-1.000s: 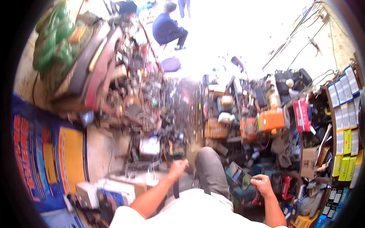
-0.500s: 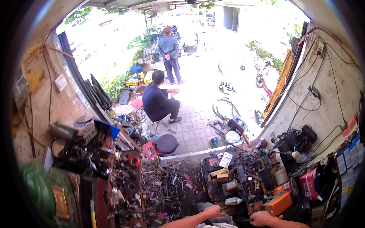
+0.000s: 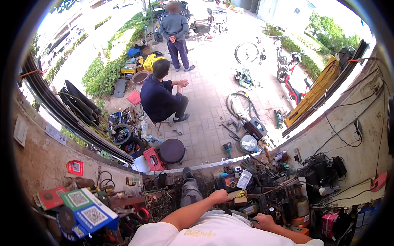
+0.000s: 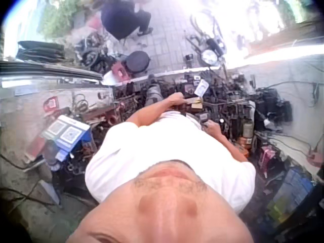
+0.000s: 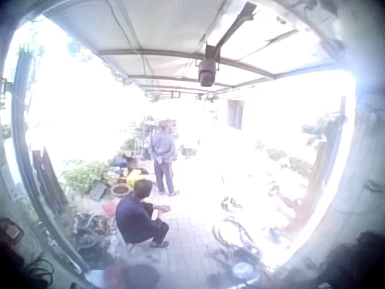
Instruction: The person works on a stack of large batteries in a cluttered workshop, connecting wires to the terminals. They use a multimeter to test the electrical connections and check the battery status. The person moves around the workspace to retrieve tools and adjust the battery setup.
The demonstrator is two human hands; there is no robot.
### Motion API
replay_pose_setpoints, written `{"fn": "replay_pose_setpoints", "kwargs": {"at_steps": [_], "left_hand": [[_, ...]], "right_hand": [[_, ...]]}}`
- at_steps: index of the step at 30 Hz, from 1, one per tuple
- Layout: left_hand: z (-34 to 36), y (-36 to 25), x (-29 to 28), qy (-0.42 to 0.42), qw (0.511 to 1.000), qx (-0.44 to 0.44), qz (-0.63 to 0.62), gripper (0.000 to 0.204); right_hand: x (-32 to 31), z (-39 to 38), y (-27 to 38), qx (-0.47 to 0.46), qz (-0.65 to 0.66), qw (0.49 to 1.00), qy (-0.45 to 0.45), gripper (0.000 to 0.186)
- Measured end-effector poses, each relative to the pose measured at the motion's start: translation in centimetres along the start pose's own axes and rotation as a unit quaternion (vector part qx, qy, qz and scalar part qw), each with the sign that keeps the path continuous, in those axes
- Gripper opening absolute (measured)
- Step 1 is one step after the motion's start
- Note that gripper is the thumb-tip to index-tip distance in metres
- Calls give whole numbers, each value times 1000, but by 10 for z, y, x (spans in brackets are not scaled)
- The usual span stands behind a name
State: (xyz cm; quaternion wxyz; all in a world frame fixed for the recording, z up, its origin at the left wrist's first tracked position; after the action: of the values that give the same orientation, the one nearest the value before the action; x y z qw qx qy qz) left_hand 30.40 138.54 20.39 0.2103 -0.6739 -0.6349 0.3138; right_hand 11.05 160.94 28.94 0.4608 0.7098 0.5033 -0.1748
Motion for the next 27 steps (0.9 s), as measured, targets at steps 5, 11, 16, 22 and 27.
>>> {"fn": "replay_pose_setpoints", "kwargs": {"at_steps": [5, 11, 16, 22, 27], "left_hand": [[13, 42, -134, -46, 995, 7, -92, 45], [6, 81, -281, -82, 995, -44, -49, 46], [20, 92, -366, -122, 983, -64, -123, 44], [62, 156, -443, -213, 932, -49, -288, 39], [111, 246, -490, -252, 805, -60, -533, 32]], "right_hand": [[-63, 72, 28, 23, 36, 998, -34, 20], [-134, 226, 46, -5, 45, 989, -138, 15], [-160, 325, 38, -19, 61, 987, -147, 13], [-189, 438, -48, 235, 83, 959, -131, 24], [-197, 543, -210, 250, 74, 964, 39, 40]]}}
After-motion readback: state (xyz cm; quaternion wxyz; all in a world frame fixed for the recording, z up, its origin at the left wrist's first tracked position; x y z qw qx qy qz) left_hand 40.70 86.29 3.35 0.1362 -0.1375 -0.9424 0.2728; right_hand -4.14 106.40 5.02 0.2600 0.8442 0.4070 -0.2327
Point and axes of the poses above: each hand's wrist, its own z-axis towards the middle knuckle, its own x-axis out of the palm, y = z × x, the point moved 1 cm from there along z, towards the middle knuckle, and after that the axes turned 15 degrees about y, right-handed, at the moved point
